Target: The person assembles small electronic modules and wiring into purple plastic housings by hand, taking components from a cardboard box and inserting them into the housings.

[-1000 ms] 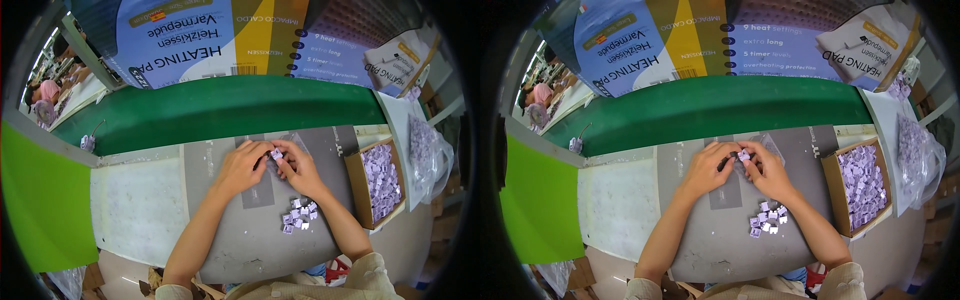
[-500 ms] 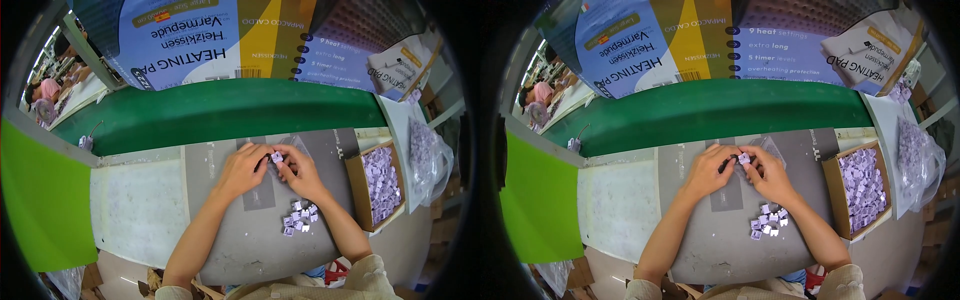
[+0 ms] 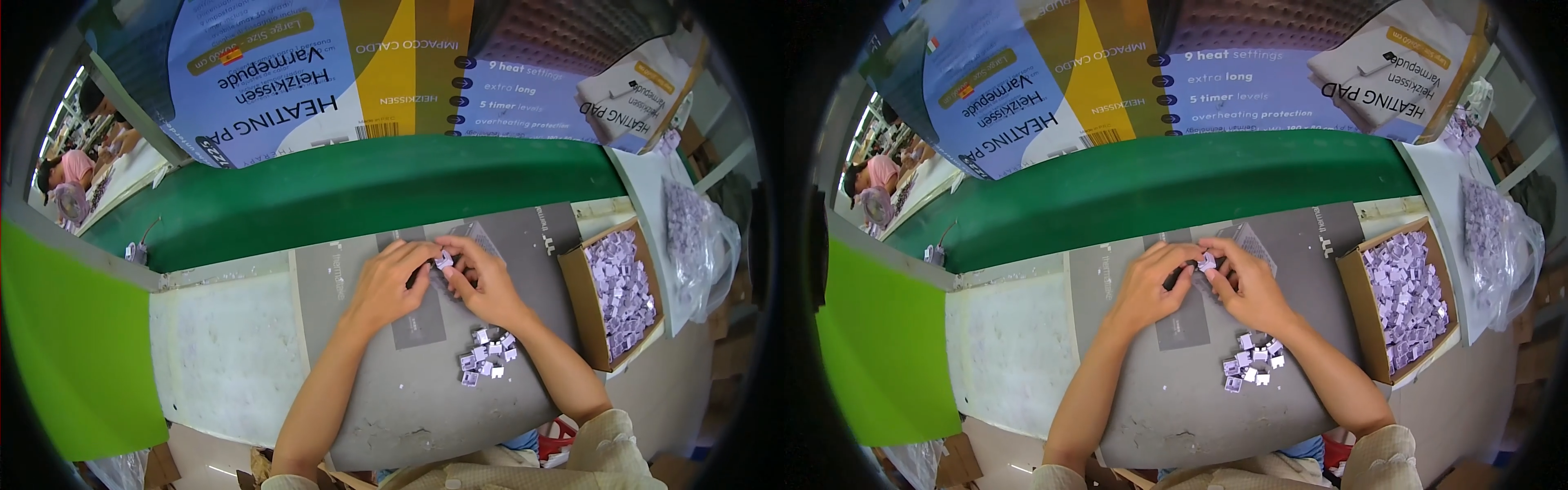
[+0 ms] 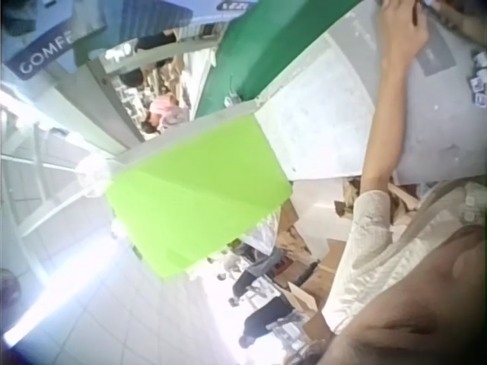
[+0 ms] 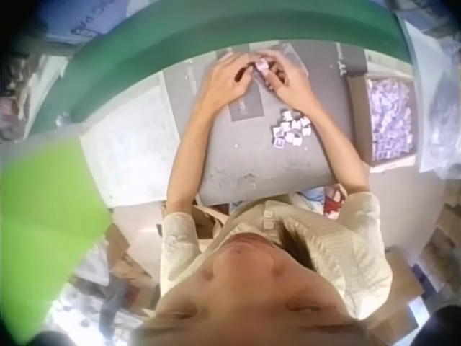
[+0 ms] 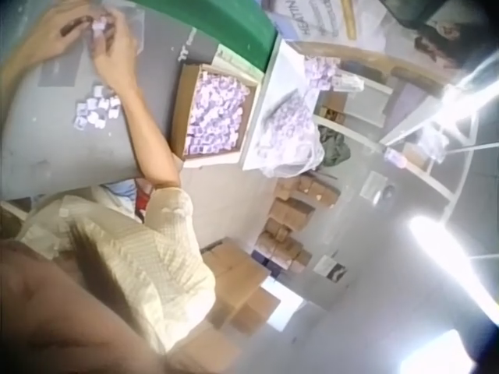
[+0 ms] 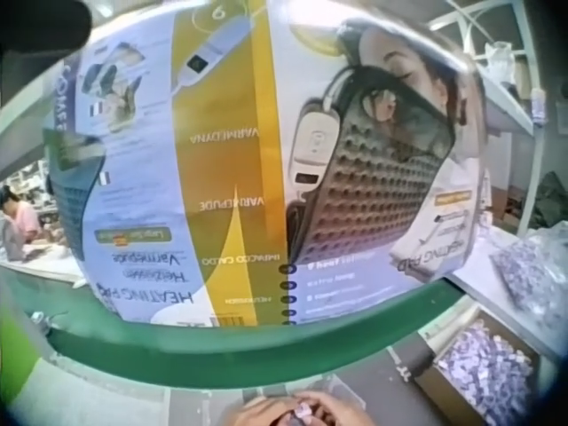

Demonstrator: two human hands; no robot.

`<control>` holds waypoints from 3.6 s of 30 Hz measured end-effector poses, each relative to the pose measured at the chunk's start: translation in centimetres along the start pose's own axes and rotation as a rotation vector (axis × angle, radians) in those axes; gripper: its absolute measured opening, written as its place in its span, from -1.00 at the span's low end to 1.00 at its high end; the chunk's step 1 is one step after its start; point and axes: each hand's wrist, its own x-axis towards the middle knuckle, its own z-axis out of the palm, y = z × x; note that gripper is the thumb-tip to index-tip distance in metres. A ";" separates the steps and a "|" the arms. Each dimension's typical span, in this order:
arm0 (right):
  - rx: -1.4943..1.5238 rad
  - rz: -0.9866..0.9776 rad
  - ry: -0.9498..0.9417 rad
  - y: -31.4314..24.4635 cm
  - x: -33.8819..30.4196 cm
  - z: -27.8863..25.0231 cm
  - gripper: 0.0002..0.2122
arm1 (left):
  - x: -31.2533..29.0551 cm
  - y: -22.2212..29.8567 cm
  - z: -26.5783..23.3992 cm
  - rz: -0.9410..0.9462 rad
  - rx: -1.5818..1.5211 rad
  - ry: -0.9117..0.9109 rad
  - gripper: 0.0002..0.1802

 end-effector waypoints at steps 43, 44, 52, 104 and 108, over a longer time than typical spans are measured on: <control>-0.057 -0.001 -0.006 -0.6 -0.1 -0.2 -0.71 | -0.2 -0.3 0.3 -0.089 -0.025 0.012 -0.79; -0.062 -0.006 -0.003 -0.6 -0.1 -0.2 -0.71 | -0.3 -0.4 0.4 -0.084 -0.019 0.014 -0.78; -0.036 0.004 -0.041 -0.2 0.0 0.1 -0.72 | -0.7 -0.5 0.3 -0.079 -0.037 0.050 -0.77; -0.014 0.032 -0.009 -0.1 -0.1 0.1 -0.61 | -1.0 -1.6 0.6 0.050 -0.074 0.048 -0.78; -0.013 0.014 -0.006 -0.1 -0.1 0.1 -0.62 | -0.9 -1.3 0.5 0.075 -0.080 0.043 -0.76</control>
